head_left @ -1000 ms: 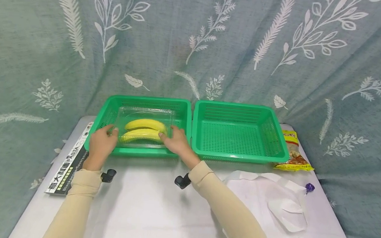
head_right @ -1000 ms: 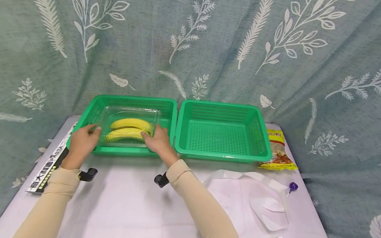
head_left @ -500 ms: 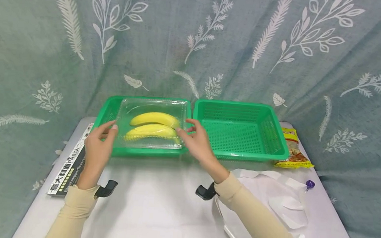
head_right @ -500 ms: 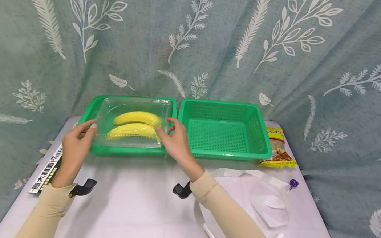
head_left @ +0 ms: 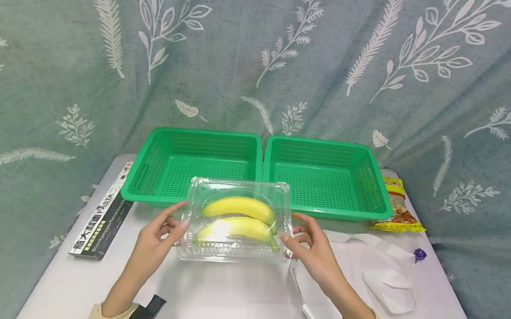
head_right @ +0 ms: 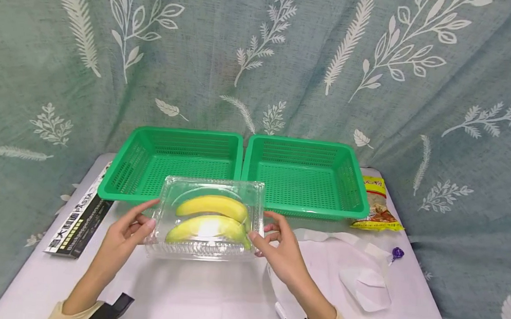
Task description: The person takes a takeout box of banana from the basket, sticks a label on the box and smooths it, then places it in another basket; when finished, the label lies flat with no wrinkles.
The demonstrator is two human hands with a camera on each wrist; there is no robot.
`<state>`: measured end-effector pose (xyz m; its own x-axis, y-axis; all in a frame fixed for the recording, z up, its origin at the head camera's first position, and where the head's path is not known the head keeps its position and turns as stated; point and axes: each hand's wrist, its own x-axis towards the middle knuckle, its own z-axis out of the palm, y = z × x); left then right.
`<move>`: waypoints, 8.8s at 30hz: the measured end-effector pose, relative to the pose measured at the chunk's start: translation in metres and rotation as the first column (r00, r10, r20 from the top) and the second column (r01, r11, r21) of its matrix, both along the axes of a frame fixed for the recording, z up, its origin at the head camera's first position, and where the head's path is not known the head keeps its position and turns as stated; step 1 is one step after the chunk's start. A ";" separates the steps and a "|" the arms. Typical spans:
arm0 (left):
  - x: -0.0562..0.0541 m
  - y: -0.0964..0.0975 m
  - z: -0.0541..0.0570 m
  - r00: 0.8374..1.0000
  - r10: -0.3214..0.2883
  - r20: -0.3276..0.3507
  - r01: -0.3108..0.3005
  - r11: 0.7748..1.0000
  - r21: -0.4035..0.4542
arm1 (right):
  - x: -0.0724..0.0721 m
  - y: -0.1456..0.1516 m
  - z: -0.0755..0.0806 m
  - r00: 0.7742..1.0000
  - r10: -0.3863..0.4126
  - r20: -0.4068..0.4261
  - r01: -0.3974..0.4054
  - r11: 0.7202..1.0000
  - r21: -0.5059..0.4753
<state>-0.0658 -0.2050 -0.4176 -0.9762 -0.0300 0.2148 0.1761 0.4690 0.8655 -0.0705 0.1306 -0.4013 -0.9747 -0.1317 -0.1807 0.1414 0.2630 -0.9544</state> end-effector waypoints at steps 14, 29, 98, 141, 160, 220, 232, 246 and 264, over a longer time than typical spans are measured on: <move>0.037 0.015 -0.061 0.934 0.006 0.358 -0.067 0.985 0.158 | 0.043 0.017 -0.047 0.995 0.057 0.086 -0.066 0.992 0.106; 0.010 0.027 -0.069 0.930 0.085 0.357 -0.081 0.996 -0.026 | 0.011 0.011 -0.068 0.994 0.090 -0.063 -0.067 0.951 0.302; 0.045 0.209 -0.094 0.836 -0.517 0.182 0.548 0.786 -0.285 | 0.089 0.054 -0.066 0.956 0.267 -0.121 -0.085 0.647 0.758; 0.044 0.219 -0.098 0.888 -0.425 0.176 0.458 0.848 -0.268 | 0.092 0.045 -0.071 0.979 0.126 -0.158 0.028 0.689 0.725; 0.044 0.220 -0.095 0.885 -0.430 0.176 0.464 0.837 -0.291 | 0.104 0.057 -0.075 0.933 0.272 -0.234 -0.022 0.694 0.720; 0.051 0.123 -0.037 0.875 -0.405 0.267 0.349 0.907 0.234 | 0.030 -0.002 -0.027 0.789 0.358 -0.500 -0.182 0.912 0.367; 0.037 0.111 -0.033 0.884 -0.432 0.181 0.387 0.891 0.238 | 0.008 -0.008 -0.016 0.811 0.363 -0.458 -0.254 0.925 0.282; 0.026 0.110 -0.025 0.950 -0.177 0.257 0.097 0.950 0.297 | -0.024 -0.022 -0.002 0.889 0.359 -0.283 -0.296 0.924 0.240; -0.002 0.118 -0.032 0.998 0.021 0.067 -0.013 0.992 -0.125 | -0.062 -0.039 -0.013 0.892 0.378 -0.246 -0.283 0.894 0.347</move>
<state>-0.0682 -0.0870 -0.4500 -0.9882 -0.0238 0.1514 0.1101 0.5763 0.8098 -0.1328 0.0915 -0.4145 -0.8959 -0.4431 0.0305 -0.2836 0.5178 -0.8071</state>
